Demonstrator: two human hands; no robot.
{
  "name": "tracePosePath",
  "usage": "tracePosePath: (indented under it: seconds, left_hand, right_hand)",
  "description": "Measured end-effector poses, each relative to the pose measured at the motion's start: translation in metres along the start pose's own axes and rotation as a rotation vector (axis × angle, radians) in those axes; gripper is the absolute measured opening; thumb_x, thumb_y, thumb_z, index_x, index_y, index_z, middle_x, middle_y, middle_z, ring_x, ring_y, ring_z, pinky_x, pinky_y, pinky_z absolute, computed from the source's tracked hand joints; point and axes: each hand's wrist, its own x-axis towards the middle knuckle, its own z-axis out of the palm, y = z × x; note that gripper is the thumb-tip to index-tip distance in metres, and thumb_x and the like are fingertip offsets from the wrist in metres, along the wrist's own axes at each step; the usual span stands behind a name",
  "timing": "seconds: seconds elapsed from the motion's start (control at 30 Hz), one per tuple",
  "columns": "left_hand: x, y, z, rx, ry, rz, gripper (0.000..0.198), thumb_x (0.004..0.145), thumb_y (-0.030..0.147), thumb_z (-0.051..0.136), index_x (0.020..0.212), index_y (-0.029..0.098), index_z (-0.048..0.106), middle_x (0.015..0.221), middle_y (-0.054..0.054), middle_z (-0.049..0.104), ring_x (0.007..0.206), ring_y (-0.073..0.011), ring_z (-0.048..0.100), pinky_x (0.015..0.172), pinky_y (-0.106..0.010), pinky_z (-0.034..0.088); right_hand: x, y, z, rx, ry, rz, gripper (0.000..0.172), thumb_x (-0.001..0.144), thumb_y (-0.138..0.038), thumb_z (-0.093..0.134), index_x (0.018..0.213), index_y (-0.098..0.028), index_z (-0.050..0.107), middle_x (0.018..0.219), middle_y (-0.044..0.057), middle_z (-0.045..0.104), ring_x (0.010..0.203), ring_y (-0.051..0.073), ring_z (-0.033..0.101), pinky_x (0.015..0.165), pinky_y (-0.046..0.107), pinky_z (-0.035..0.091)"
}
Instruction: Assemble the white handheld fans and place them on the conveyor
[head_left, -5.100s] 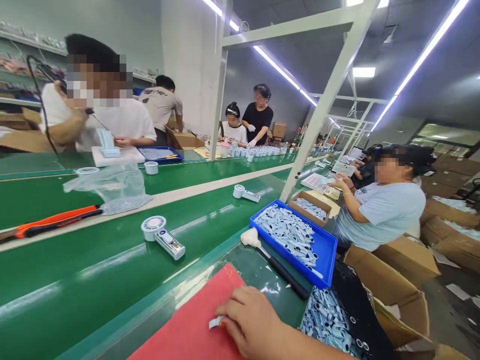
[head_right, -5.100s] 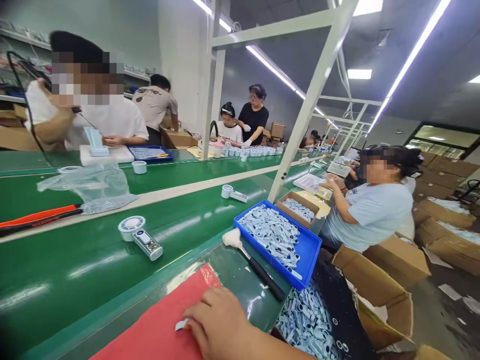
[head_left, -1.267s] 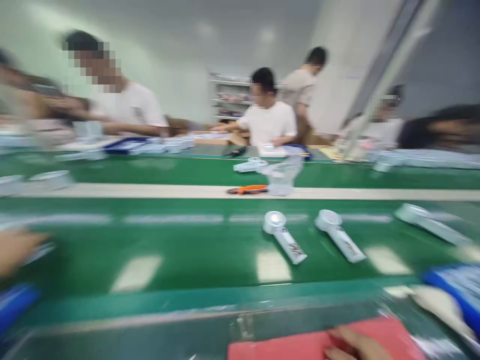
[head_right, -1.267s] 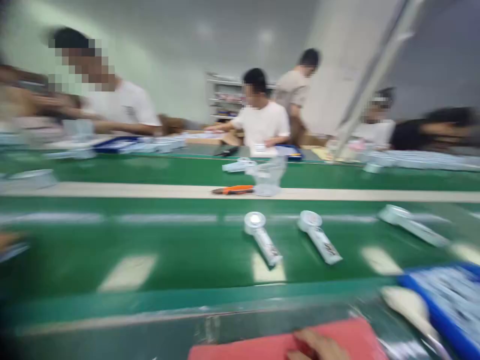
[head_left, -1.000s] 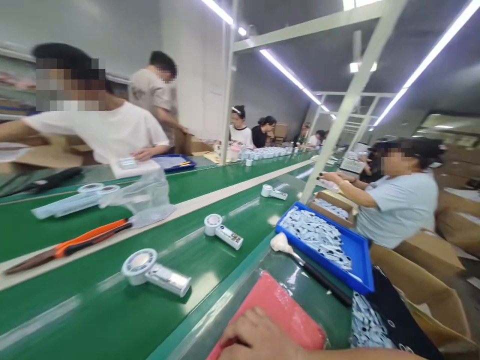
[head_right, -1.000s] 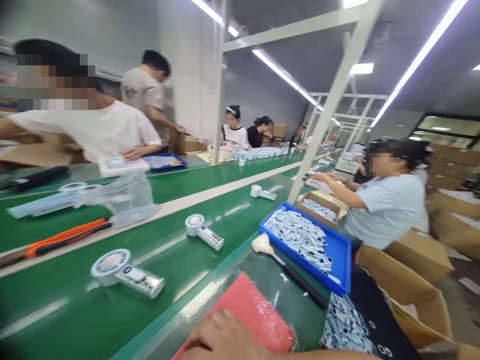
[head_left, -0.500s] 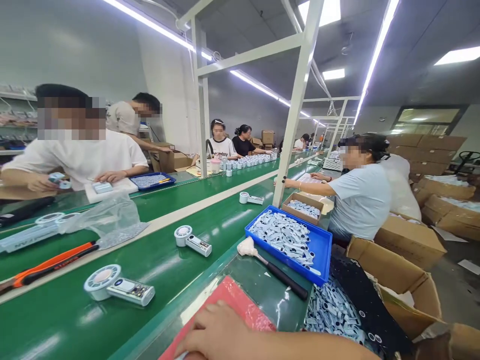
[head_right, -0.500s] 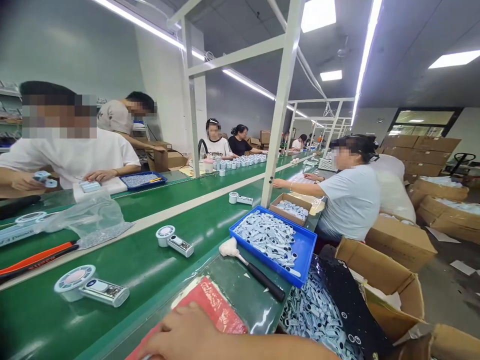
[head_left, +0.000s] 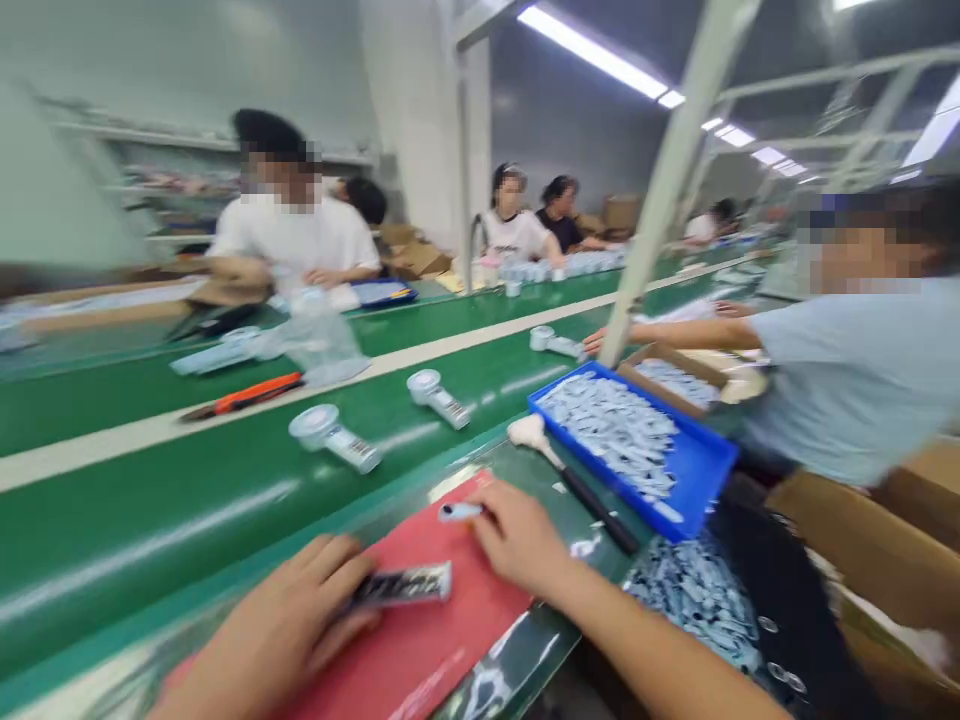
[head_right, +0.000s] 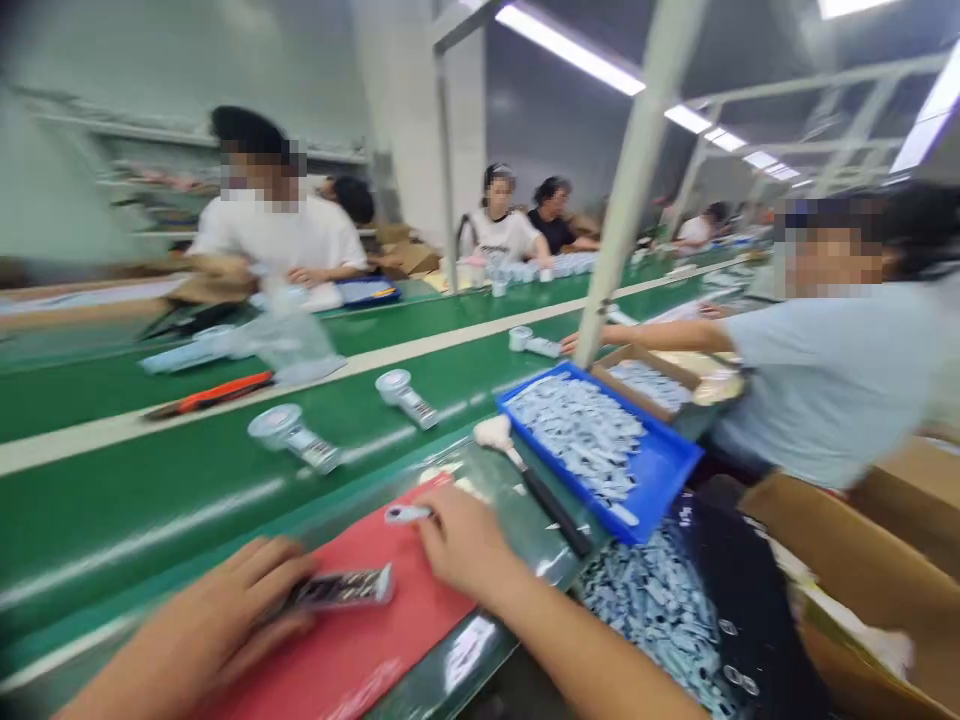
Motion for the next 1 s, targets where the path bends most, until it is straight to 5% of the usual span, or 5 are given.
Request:
tracePosePath:
  seconds: [0.07,0.2,0.53,0.9,1.0]
  left_hand:
    - [0.011,0.019,-0.021,0.017,-0.141,-0.139,0.013,0.094,0.033,0.06,0.101,0.022,0.064,0.088,-0.007,0.064,0.076,-0.0262,0.058,0.067,-0.04,0.048]
    - [0.021,0.029,-0.036,-0.083,-0.305,-0.316,0.033,0.094,0.04,0.067,0.12,0.02,0.059,0.111,-0.01,0.064,0.099,-0.0274,0.059,0.087,-0.041,0.051]
    - [0.018,0.035,-0.039,-0.514,-0.066,-0.356,0.018,0.102,0.034,0.056,0.111,0.021,0.064,0.109,-0.008,0.067,0.108,-0.0244,0.059,0.104,-0.044,0.046]
    - [0.021,0.039,-0.034,-0.549,-0.062,-0.554,0.015,0.09,0.014,0.068,0.098,0.024,0.075,0.103,-0.003,0.068,0.104,-0.0221,0.061,0.092,-0.038,0.05]
    - [0.022,0.04,-0.036,-0.551,-0.095,-0.55,0.015,0.091,0.014,0.067,0.098,0.024,0.075,0.103,-0.004,0.068,0.102,-0.0214,0.062,0.091,-0.038,0.051]
  right_hand:
    - [0.001,-0.008,-0.003,0.118,-0.048,-0.031,0.021,0.097,-0.018,0.047,0.111,-0.022,0.063,0.103,0.004,0.072,0.091,0.021,0.067,0.08,0.032,0.051]
    - [0.002,-0.025,0.004,0.202,-0.133,-0.16,0.018,0.098,-0.024,0.049,0.108,-0.021,0.064,0.094,0.004,0.069,0.079,0.021,0.062,0.07,0.033,0.047]
    - [-0.005,-0.054,0.025,0.065,-0.132,-0.335,0.02,0.103,-0.024,0.045,0.099,-0.018,0.063,0.087,0.006,0.061,0.079,0.023,0.056,0.068,0.036,0.043]
    - [-0.011,-0.048,0.026,0.258,-0.179,-0.101,0.02,0.103,-0.027,0.051,0.096,-0.022,0.069,0.095,0.007,0.065,0.09,0.024,0.061,0.077,0.038,0.049]
    - [-0.013,-0.045,0.034,0.43,-0.198,0.042,0.022,0.1,-0.022,0.05,0.116,-0.023,0.065,0.115,0.008,0.066,0.104,0.023,0.064,0.088,0.04,0.054]
